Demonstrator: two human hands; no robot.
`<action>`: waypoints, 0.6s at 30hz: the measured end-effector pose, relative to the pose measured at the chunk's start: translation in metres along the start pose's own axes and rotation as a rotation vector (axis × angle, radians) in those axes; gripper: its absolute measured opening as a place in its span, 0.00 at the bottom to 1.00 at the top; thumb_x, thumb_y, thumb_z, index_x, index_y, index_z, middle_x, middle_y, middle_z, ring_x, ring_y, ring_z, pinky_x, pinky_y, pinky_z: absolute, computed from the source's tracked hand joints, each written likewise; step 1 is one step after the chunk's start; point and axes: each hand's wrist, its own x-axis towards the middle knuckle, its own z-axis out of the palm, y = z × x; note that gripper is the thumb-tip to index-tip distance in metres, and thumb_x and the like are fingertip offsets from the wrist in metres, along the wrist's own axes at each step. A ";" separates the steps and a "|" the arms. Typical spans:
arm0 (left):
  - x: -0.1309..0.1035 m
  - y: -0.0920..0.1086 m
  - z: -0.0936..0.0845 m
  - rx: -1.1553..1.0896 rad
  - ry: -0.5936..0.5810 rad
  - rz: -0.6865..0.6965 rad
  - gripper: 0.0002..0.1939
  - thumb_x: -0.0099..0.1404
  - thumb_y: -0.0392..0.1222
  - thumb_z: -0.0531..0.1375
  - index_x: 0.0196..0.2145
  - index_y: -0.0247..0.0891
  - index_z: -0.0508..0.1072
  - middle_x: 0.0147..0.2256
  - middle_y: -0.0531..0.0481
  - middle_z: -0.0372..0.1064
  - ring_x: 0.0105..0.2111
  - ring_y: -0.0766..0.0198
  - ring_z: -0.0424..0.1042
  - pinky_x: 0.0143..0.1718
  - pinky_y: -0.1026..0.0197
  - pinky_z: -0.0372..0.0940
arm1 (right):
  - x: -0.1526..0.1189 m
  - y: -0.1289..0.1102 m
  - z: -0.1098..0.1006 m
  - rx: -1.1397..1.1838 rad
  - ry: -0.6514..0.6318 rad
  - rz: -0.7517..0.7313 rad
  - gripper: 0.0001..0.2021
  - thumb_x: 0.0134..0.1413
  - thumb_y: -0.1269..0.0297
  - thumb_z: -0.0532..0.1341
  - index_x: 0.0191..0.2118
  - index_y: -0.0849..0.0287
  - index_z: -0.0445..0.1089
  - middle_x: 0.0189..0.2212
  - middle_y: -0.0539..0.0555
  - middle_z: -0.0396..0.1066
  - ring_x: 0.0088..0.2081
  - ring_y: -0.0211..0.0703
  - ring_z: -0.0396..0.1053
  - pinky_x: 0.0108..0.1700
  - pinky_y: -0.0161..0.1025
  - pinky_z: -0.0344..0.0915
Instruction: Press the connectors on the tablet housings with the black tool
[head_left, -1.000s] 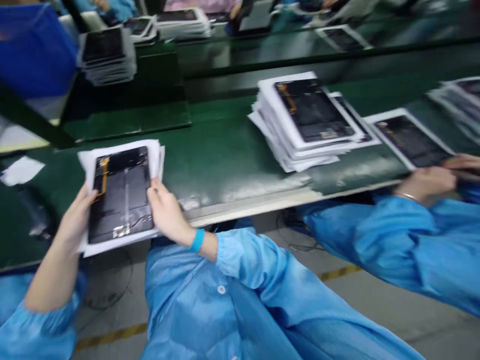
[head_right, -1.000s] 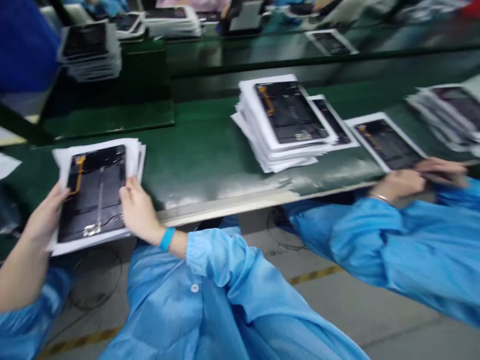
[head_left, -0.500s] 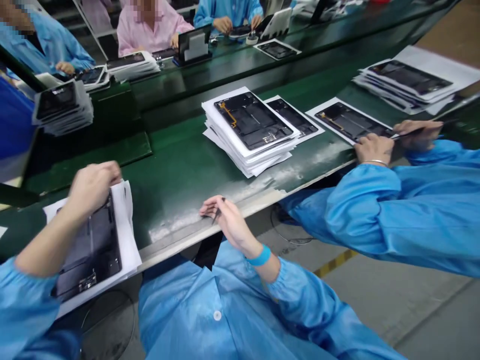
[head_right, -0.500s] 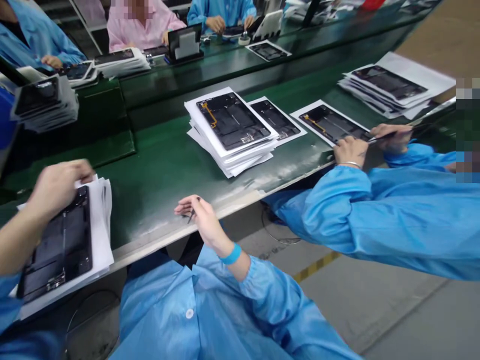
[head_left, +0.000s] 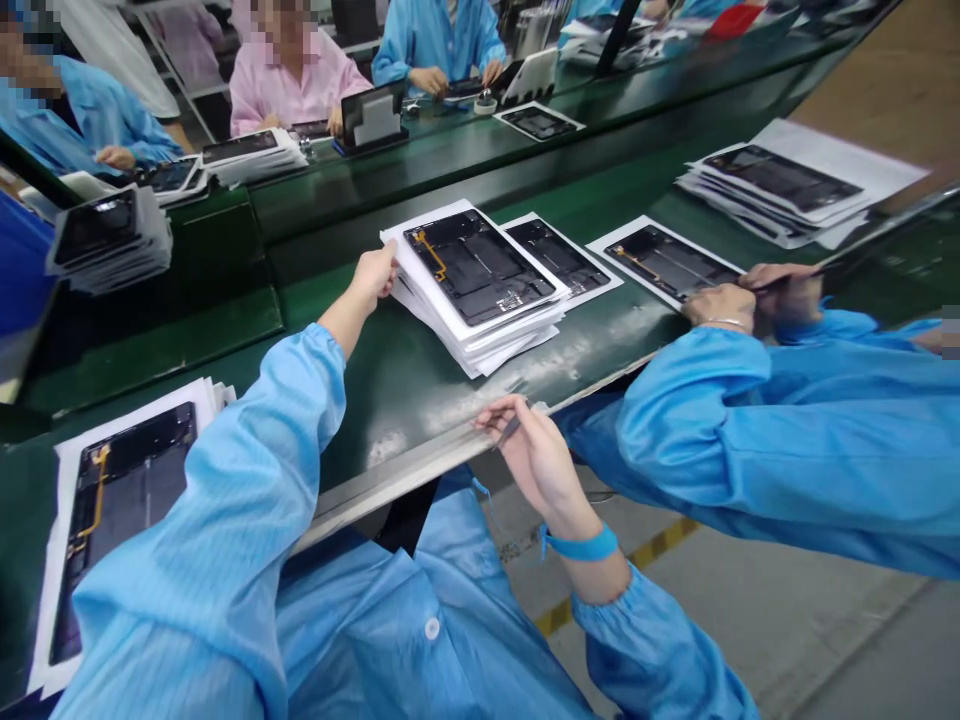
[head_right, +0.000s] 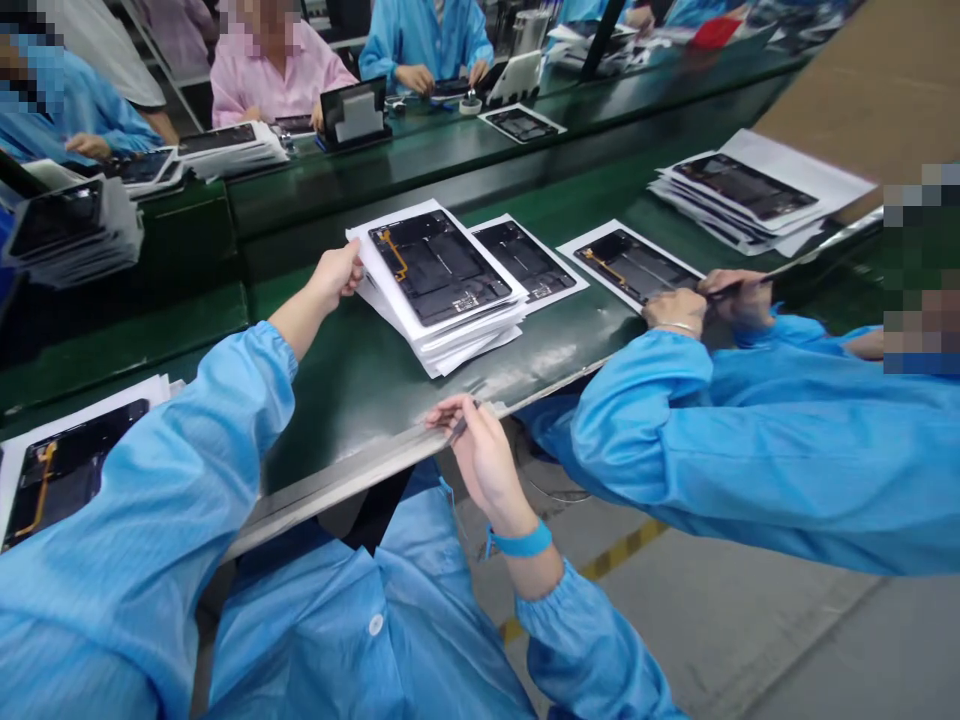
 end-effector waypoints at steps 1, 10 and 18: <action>0.001 0.000 0.002 -0.037 0.007 0.014 0.24 0.83 0.46 0.64 0.29 0.43 0.62 0.17 0.60 0.56 0.16 0.72 0.52 0.20 0.68 0.45 | 0.003 -0.003 -0.002 -0.004 0.000 -0.010 0.23 0.59 0.36 0.77 0.37 0.52 0.81 0.34 0.53 0.82 0.40 0.46 0.80 0.53 0.48 0.79; -0.034 -0.001 -0.010 -0.230 0.035 0.121 0.16 0.80 0.31 0.59 0.31 0.41 0.67 0.25 0.55 0.70 0.24 0.71 0.71 0.25 0.72 0.63 | 0.051 -0.018 -0.002 0.038 0.031 -0.194 0.21 0.61 0.37 0.76 0.38 0.52 0.82 0.41 0.52 0.84 0.45 0.45 0.83 0.58 0.49 0.82; -0.055 -0.013 -0.028 -0.329 0.066 0.021 0.09 0.81 0.44 0.61 0.40 0.42 0.72 0.30 0.53 0.77 0.28 0.66 0.78 0.33 0.68 0.75 | 0.085 -0.029 0.003 0.066 0.055 -0.322 0.20 0.65 0.38 0.73 0.47 0.49 0.81 0.45 0.52 0.85 0.42 0.43 0.82 0.53 0.45 0.81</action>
